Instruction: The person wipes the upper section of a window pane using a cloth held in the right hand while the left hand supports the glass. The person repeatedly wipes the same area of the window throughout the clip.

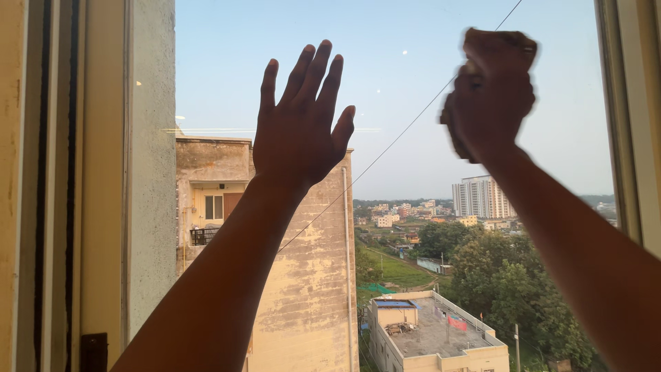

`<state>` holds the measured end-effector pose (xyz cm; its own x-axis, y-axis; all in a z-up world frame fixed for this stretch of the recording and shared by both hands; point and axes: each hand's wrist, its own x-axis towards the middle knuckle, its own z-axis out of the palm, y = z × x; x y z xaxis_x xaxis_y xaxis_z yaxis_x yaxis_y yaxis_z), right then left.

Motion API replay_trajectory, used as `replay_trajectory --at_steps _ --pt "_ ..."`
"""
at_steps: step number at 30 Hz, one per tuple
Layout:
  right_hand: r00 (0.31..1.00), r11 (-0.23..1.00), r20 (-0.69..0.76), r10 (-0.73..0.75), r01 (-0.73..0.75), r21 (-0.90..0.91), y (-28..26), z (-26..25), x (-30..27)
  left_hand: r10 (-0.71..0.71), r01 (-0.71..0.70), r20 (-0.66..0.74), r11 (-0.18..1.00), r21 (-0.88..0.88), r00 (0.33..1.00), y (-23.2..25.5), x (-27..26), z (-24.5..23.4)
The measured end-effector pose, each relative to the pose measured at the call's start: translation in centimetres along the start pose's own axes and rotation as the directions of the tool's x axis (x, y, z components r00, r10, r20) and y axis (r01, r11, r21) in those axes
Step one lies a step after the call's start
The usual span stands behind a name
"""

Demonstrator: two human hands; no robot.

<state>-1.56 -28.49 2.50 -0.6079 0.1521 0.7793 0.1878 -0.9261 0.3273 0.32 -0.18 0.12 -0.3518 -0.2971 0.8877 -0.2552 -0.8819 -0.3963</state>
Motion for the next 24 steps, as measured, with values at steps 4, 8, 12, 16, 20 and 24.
replay_trajectory --at_steps 4,8,12,16,20,24 --pt "0.989 0.988 0.142 0.043 -0.063 0.144 -5.4 2.1 0.6 -0.005 0.005 0.003 1.000 -0.019 1.000 0.0 -0.1 0.0" --pt "0.962 0.957 0.174 -0.213 0.169 0.238 -9.2 0.9 1.3 0.006 -0.006 -0.007 1.000 -0.021 1.000 0.0 -0.2 -0.3" --pt "0.913 0.915 0.202 -0.356 0.296 0.274 -9.5 -0.8 1.5 0.012 -0.012 -0.007 1.000 -0.011 1.000 0.0 -0.1 -0.3" --pt "0.874 0.894 0.281 -0.396 0.296 0.336 -6.6 -2.4 1.2 0.023 -0.023 -0.024 1.000 -0.010 0.999 -0.1 -0.3 -0.3" --pt "0.908 0.926 0.308 -0.284 0.178 0.332 -2.2 -4.3 0.1 0.022 -0.022 -0.008 1.000 0.007 1.000 -0.1 -0.3 -0.3" --pt "0.960 0.942 0.282 -0.003 -0.092 0.324 1.6 -4.8 -0.2 0.017 -0.017 -0.004 1.000 0.016 1.000 0.0 -0.2 -0.3"
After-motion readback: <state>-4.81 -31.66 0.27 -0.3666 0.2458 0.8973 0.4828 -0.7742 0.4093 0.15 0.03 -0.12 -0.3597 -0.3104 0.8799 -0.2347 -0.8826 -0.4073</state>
